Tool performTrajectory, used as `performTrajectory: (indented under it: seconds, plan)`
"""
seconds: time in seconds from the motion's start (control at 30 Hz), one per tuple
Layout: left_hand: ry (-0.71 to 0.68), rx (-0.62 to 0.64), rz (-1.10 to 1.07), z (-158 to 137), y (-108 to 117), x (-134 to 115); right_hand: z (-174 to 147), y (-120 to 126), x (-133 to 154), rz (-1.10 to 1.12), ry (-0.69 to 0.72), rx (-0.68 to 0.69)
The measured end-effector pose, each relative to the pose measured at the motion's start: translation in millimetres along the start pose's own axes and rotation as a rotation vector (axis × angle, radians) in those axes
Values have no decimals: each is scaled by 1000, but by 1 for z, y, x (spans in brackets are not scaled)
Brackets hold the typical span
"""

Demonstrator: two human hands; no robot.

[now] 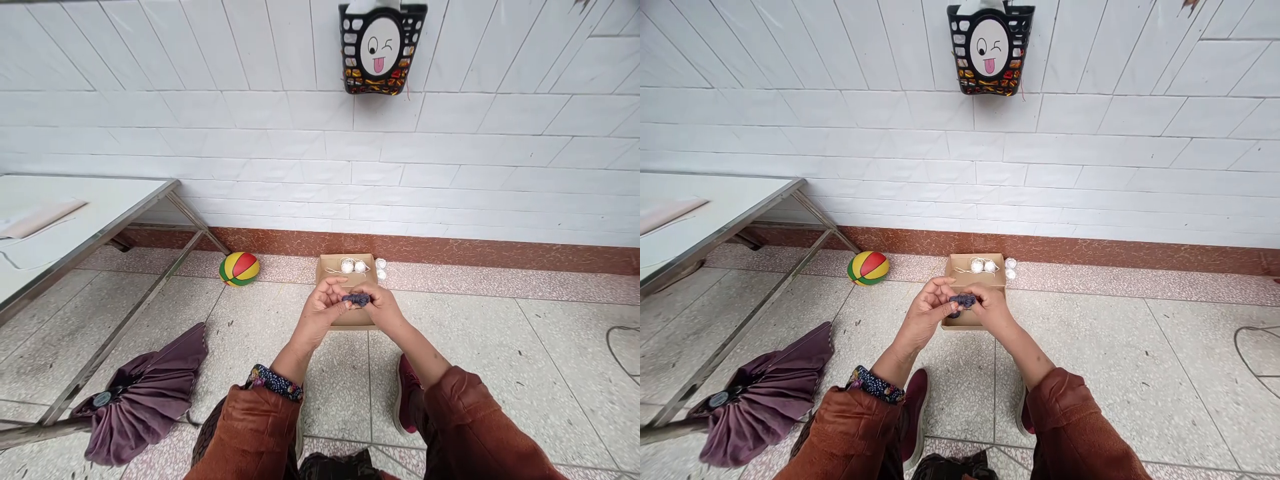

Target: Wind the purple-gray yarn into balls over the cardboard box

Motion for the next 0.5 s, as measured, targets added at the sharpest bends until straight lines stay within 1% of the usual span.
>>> performTrajectory:
  seconds: [0.1,0.17,0.27,0.37,0.43,0.5]
  plan:
    - [-13,-58,-20,0,1,-3,-6,-6,0,-50,14,47]
    - [-39,-110,5,1,3,-6,-9,-8,3,-68,46,74]
    - [-93,-194,94,3,6,-7,-12,-7,11,-80,120,108]
    - [-158,-262,216,5,11,-5,-10,-2,18,-65,182,85]
    - [-178,-267,281,5,12,-3,-6,2,19,-42,198,39]
    - [-159,-218,313,3,11,-2,0,5,18,-31,187,-2]
Point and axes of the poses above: each hand's wrist, its own z-axis towards the middle knuckle, its own y-axis out of the back of the hand, x = y × z, the point moved 2 cm from there along z, towards the middle knuckle, and after that the axes turned 12 degrees about -x, right-handed, at the moved point
